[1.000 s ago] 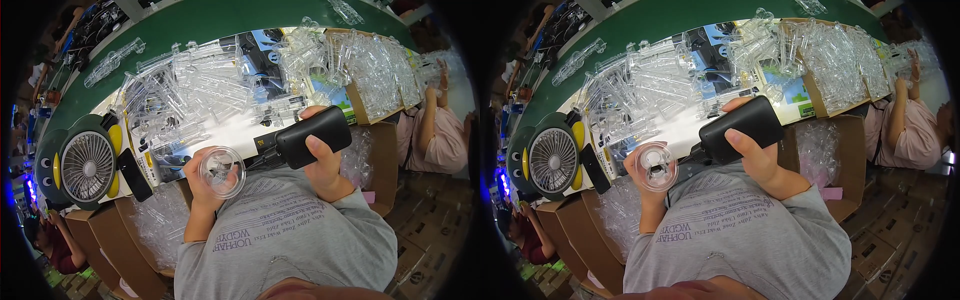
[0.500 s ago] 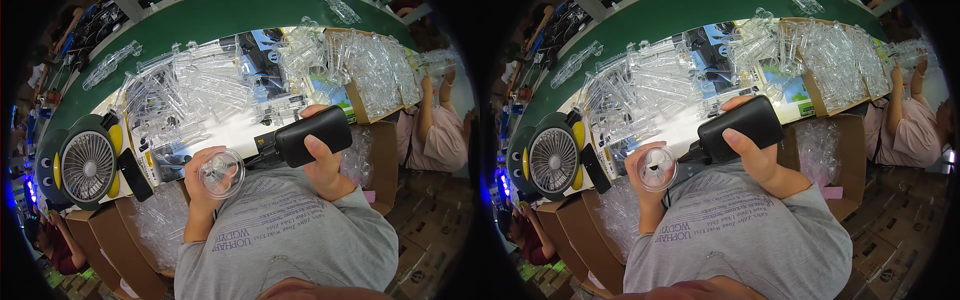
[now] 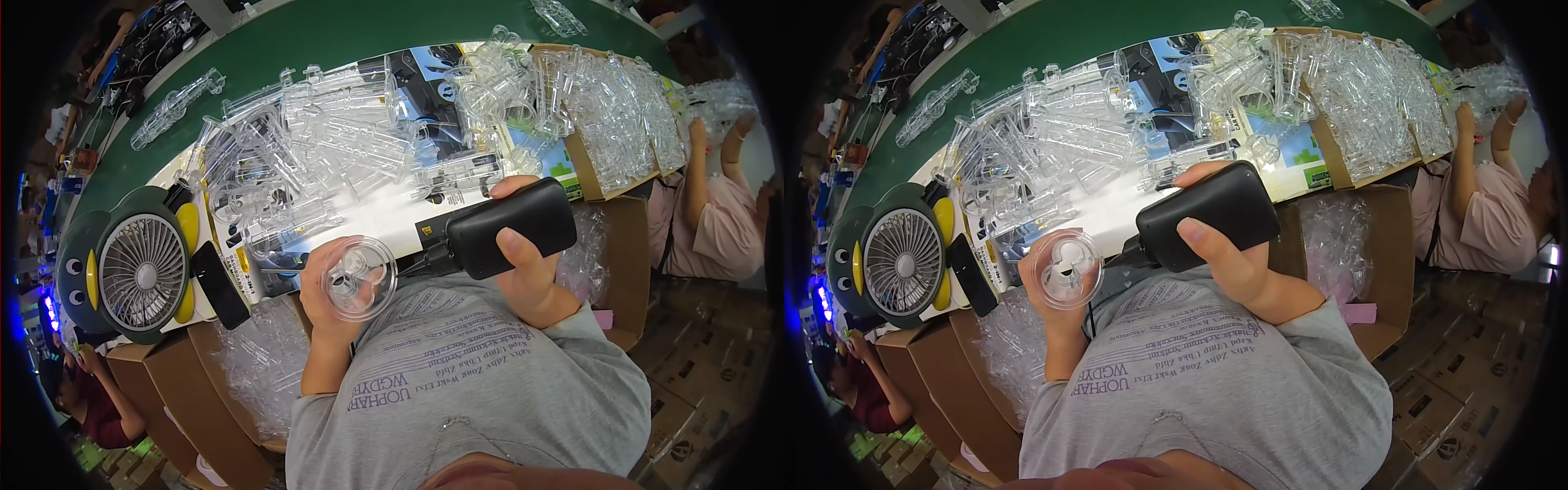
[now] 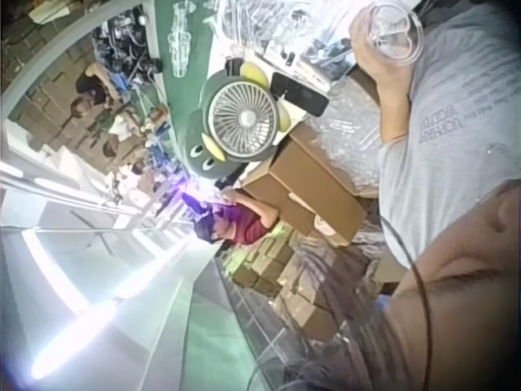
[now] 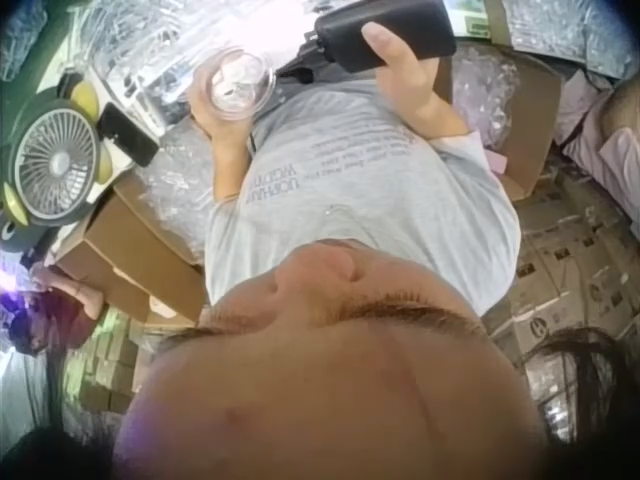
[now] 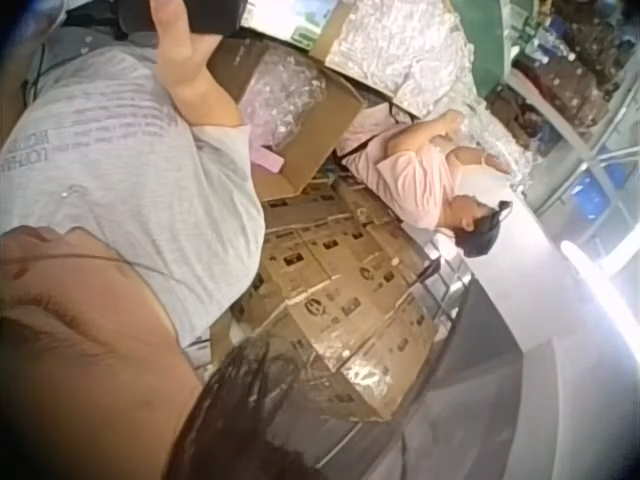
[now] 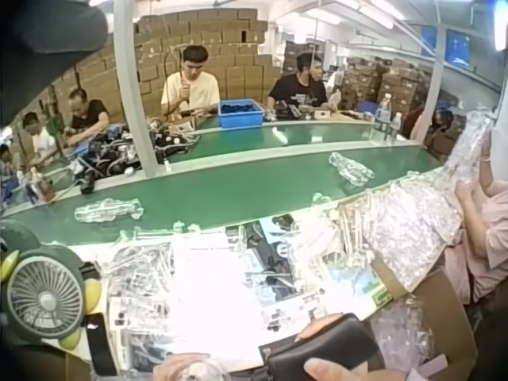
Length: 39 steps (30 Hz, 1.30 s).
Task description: Assembling small plastic components on a production line by applying liquid from a dispenser bottle.
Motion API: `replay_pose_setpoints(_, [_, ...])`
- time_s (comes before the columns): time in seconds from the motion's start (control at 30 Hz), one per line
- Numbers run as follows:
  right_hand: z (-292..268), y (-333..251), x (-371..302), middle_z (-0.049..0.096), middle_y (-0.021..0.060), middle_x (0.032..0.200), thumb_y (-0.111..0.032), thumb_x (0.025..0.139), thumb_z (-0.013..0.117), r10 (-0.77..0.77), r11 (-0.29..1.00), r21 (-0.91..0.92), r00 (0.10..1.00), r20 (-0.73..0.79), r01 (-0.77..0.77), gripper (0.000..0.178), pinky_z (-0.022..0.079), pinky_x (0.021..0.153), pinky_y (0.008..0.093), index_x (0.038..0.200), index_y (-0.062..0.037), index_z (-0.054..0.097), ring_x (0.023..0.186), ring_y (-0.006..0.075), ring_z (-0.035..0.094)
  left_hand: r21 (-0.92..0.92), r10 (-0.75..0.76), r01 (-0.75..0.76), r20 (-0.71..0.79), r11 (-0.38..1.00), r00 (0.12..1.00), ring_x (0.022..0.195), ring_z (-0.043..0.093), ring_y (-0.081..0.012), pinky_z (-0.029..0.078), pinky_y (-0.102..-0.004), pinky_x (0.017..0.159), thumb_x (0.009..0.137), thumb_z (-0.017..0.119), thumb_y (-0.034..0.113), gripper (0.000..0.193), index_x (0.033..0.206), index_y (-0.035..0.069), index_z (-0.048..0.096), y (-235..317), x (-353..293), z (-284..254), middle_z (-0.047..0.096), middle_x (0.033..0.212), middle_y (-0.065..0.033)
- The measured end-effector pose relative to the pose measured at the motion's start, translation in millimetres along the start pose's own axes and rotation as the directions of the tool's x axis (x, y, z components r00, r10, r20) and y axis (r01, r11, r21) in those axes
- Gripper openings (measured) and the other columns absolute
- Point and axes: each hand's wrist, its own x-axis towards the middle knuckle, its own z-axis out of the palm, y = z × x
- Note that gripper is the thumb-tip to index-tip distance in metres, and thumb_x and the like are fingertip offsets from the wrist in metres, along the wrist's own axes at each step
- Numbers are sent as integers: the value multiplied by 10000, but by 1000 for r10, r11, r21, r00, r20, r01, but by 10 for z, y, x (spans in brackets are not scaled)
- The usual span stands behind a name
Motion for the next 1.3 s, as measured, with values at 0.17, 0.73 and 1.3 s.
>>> replay_pose_setpoints(0.17, [-9,-4,25,537,84,1002,-82,767,599,-83,996,-39,997,-7,83,363,452,776,240,1096,7,476,867,120,549,-36,12,-13,-38,999,999,895,594,-263,470,-337,789,638,767,60,421,1004,1,567,10,-6,-1,608,980,-145])
replay_pose_setpoints(0.73, [-60,-38,51,535,78,978,-96,756,610,-73,997,-16,997,-31,73,364,448,766,242,1082,8,487,857,115,541,-285,-30,51,77,957,997,964,592,-289,475,-367,828,744,731,219,505,1104,6,447,-83,-104,-95,600,991,-196])
replay_pose_setpoints(1.3, [-19,-116,100,555,71,958,-104,760,622,35,999,-24,999,37,-34,322,439,756,229,1047,2,524,838,111,548,-218,61,-22,174,976,983,883,593,-307,430,-395,791,791,628,306,415,1050,-10,555,-121,14,-260,624,983,-169])
